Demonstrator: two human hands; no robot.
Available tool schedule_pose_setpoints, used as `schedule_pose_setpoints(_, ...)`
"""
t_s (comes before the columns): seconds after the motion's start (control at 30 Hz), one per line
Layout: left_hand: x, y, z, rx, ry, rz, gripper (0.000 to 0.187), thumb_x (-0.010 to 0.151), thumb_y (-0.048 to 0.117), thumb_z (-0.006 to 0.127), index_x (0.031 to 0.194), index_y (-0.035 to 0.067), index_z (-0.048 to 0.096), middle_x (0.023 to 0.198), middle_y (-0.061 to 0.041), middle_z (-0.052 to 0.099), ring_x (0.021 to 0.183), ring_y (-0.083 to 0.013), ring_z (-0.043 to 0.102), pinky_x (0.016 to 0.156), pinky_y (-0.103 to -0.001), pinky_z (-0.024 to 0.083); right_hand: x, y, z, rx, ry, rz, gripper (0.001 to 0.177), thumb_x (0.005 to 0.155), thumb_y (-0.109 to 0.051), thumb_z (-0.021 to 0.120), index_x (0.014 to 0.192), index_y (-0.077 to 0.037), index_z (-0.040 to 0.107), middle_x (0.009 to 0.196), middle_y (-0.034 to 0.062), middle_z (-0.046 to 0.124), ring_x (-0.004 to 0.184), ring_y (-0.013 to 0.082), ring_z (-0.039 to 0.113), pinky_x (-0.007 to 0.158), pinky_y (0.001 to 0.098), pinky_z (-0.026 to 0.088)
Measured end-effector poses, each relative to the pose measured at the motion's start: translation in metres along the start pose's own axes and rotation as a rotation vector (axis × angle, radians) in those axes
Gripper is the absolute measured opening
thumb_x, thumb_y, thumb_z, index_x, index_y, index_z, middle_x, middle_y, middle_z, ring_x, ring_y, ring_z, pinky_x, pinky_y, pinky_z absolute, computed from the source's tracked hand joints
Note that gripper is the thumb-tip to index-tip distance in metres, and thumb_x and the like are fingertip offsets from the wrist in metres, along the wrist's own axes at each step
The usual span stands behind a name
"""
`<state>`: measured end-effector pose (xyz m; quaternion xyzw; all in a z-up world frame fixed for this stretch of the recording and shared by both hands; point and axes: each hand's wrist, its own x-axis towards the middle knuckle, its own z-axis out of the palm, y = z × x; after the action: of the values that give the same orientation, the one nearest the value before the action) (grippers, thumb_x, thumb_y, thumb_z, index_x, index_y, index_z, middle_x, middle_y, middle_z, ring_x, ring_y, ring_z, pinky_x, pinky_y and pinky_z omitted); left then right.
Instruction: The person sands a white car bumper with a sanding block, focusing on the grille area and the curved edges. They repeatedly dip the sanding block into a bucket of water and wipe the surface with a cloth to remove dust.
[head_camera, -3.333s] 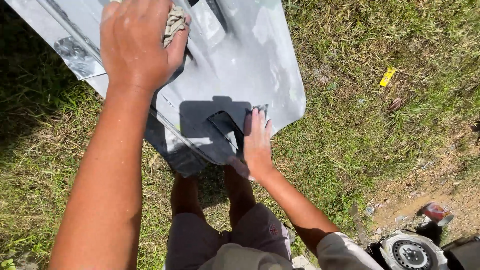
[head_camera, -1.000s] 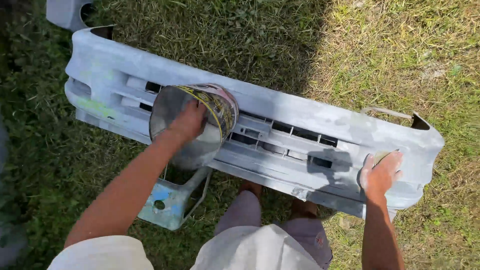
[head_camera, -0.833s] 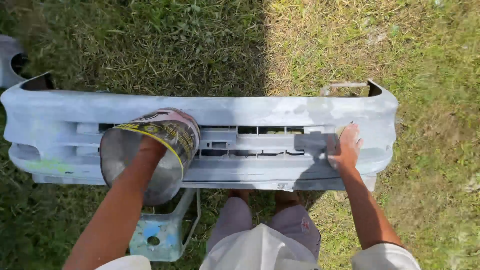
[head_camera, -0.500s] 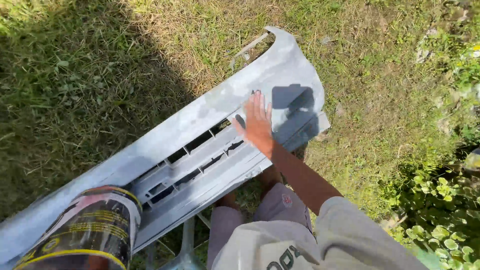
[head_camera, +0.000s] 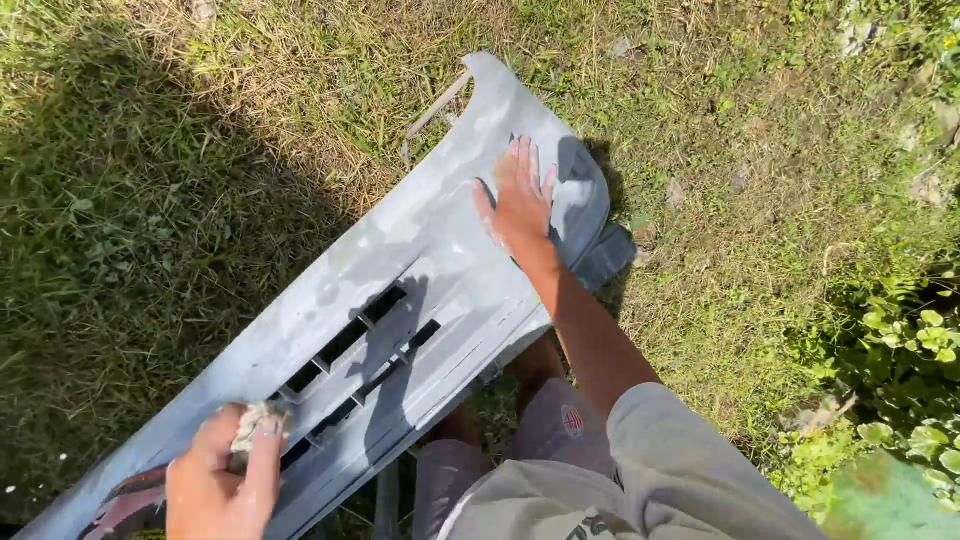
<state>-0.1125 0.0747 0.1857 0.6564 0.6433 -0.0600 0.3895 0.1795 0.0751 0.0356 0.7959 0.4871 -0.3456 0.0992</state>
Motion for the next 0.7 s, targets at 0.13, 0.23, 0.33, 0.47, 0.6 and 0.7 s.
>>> schedule_pose_setpoints(0.13, 0.080, 0.029, 0.090, 0.018, 0.010, 0.102, 0.045, 0.092, 0.068, 0.061, 0.057, 0.038, 0.060, 0.048, 0.014, 0.047, 0.050, -0.0129, 0.060, 0.058, -0.028, 0.054, -0.028, -0.023, 0.011, 0.042, -0.092, 0.102, 0.102, 0.095, -0.056, 0.048, 0.165, -0.004, -0.006, 0.171, 0.0177, -0.017, 0.158, 0.0306, -0.019, 0.126, 0.0523, -0.019)
schedule_pose_setpoints(0.23, 0.139, 0.064, 0.142, -0.060, 0.024, 0.364, 0.040, 0.096, 0.049, 0.060, 0.067, 0.023, 0.065, 0.055, 0.002, 0.057, 0.056, -0.0232, 0.064, 0.059, -0.034, 0.056, -0.030, -0.010, 0.009, -0.053, -0.101, -0.006, 0.105, 0.088, -0.040, 0.064, 0.165, -0.005, 0.000, 0.173, 0.0159, -0.012, 0.159, 0.0296, -0.015, 0.128, 0.0532, -0.013)
schedule_pose_setpoints(0.33, 0.150, 0.071, 0.155, -0.157, 0.074, 0.512, 0.035, 0.102, 0.028, 0.060, 0.072, 0.008, 0.064, 0.059, -0.012, 0.061, 0.060, -0.0342, 0.065, 0.060, -0.040, 0.056, 0.013, 0.023, 0.008, 0.023, -0.006, 0.126, 0.084, 0.100, -0.045, 0.041, 0.167, -0.008, 0.006, 0.174, 0.0103, -0.010, 0.160, 0.0248, -0.013, 0.128, 0.0533, -0.013)
schedule_pose_setpoints(0.47, 0.138, 0.072, 0.129, 0.175, 0.120, 0.859, 0.026, 0.106, 0.025, 0.056, 0.100, 0.001, 0.064, 0.091, -0.018, 0.061, 0.093, -0.0366, 0.068, 0.076, -0.040, 0.059, -0.046, -0.039, 0.014, 0.054, 0.014, 0.074, 0.062, 0.107, -0.023, 0.019, 0.165, -0.005, 0.008, 0.174, 0.0109, -0.007, 0.160, 0.0260, -0.010, 0.127, 0.0493, -0.015)
schedule_pose_setpoints(0.6, 0.149, 0.014, 0.107, 0.523, 0.212, 1.119, 0.019, 0.098, 0.017, 0.060, 0.117, 0.014, 0.060, 0.112, -0.013, 0.057, 0.102, -0.0331, 0.059, 0.079, -0.042, 0.047, -0.010, -0.007, 0.012, -0.007, -0.036, -0.046, 0.077, 0.104, -0.045, 0.030, 0.166, -0.007, 0.006, 0.175, 0.0140, -0.003, 0.161, 0.0277, -0.008, 0.126, 0.0519, -0.015)
schedule_pose_setpoints(0.7, 0.161, 0.003, 0.079, 0.557, 0.196, 1.192, 0.034, 0.102, 0.030, 0.056, 0.134, 0.020, 0.057, 0.137, -0.010, 0.054, 0.126, -0.0309, 0.052, 0.109, -0.053, 0.040, 0.021, -0.015, 0.006, 0.190, 0.126, 0.209, 0.074, 0.110, -0.048, 0.022, 0.166, -0.004, 0.002, 0.174, 0.0153, -0.008, 0.161, 0.0275, -0.011, 0.130, 0.0496, -0.013)
